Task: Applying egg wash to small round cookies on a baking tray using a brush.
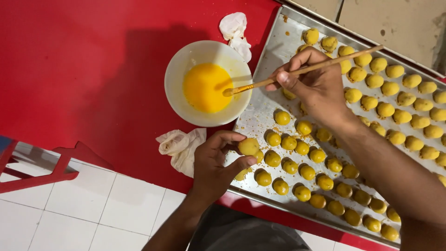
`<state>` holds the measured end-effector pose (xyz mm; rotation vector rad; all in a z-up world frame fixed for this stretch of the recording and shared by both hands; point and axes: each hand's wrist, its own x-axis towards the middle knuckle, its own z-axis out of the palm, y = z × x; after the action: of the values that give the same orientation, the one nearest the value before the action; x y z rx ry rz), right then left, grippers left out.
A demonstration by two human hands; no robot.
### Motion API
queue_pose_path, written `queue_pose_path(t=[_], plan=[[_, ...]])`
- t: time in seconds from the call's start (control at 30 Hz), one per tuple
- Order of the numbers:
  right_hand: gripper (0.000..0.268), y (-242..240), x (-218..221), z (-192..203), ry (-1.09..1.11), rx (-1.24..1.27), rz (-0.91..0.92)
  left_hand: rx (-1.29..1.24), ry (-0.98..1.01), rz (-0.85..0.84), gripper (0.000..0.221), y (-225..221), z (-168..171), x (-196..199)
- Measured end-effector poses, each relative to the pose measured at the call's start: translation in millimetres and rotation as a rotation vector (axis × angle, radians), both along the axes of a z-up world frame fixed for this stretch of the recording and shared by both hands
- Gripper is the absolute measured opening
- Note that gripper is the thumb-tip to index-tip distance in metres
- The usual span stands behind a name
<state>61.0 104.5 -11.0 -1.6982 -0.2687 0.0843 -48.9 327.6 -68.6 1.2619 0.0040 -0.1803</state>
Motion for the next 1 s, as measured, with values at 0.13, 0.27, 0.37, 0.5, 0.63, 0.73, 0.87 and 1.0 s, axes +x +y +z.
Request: queue_pose_path(t=[0.13, 0.27, 0.37, 0.5, 0.63, 0.73, 0.87, 1.0], plan=[[0.013, -2.5, 2.7, -8.9, 0.030, 0.102, 0.011, -0.133, 0.002, 0.048, 0.039, -1.3, -9.9, -2.5], [0.013, -9.0, 1.5, -11.9, 0.138, 0.132, -0.027, -0.175, 0.002, 0.021, 0.038, 2.0, -5.7, -0.7], [0.014, -15.3, -4.3, -7.2, 0.159, 0.400, 0.045, -0.204, 0.047, 0.021, 0.037, 4.1, -5.0, 0.7], [0.014, -25.0, -23.7, 21.0, 0.092, 0.441, 0.165, -0.272, 0.110, 0.026, 0.039, 4.8, -3.4, 2.7], [0.012, -43.6, -46.4, 26.0, 0.016, 0.453, 0.242, -0.335, 0.149, 0.065, 0.039, 0.2, -7.6, 4.8], [0.009, -50.2, -64.2, 24.0, -0.088, 0.257, 0.214, -0.426, 0.159, 0.079, 0.042, -5.8, -14.8, 4.2], [0.009, -53.8, -75.3, 18.6, -0.127, 0.242, 0.200, -0.412, 0.136, 0.062, 0.044, -9.0, -20.9, 1.2], [0.009, -50.7, -78.6, 21.8, -0.124, 0.183, 0.159, -0.325, 0.059, 0.038, 0.043, -10.6, -16.3, -0.5]])
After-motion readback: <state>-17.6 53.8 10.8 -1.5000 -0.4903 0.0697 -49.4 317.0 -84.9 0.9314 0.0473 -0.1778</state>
